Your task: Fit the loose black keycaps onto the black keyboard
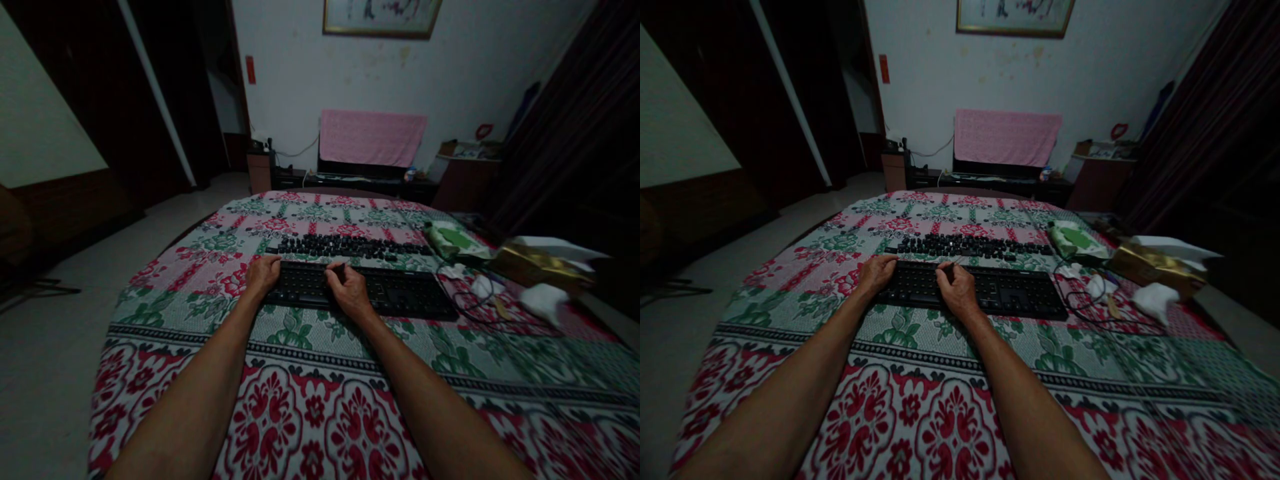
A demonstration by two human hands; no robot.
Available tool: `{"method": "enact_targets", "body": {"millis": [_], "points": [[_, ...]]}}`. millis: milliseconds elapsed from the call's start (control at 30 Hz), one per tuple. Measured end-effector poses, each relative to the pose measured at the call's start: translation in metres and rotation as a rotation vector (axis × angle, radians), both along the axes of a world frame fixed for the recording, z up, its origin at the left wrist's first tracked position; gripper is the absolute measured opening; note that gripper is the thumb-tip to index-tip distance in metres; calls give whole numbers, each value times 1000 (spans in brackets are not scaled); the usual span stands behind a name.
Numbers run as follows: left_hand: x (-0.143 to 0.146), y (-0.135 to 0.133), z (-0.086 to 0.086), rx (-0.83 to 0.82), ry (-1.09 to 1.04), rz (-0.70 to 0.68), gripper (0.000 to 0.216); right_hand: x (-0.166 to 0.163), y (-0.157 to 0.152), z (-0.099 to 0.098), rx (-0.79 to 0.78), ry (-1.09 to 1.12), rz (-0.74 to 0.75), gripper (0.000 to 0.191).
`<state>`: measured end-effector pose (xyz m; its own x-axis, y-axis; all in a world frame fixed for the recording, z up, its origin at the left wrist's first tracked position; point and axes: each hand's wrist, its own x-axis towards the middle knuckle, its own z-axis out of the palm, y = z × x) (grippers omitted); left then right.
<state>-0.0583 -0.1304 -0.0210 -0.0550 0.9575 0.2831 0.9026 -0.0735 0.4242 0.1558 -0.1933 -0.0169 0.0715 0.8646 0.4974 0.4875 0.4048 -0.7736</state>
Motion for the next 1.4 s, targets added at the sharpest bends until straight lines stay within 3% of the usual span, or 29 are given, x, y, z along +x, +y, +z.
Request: {"method": "enact_targets", "body": {"millis": [333,467,667,1000,1400], "points": [[7,6,-4,10,-127,-6,34,14,6,4,-24,48,-16,23],[2,10,-4,-34,-224,-27,31,-12,2,13,-82,154,145,24],[0,9,-3,-24,-256,-48,30,-68,-5,13,-107,72,439,20],[3,11,-6,-17,-198,-28,31,-66,-2,11,-73,-87,479,18],[4,9,1,-33,-171,-38,31,-67,2,9,-91,-87,551,18]]}}
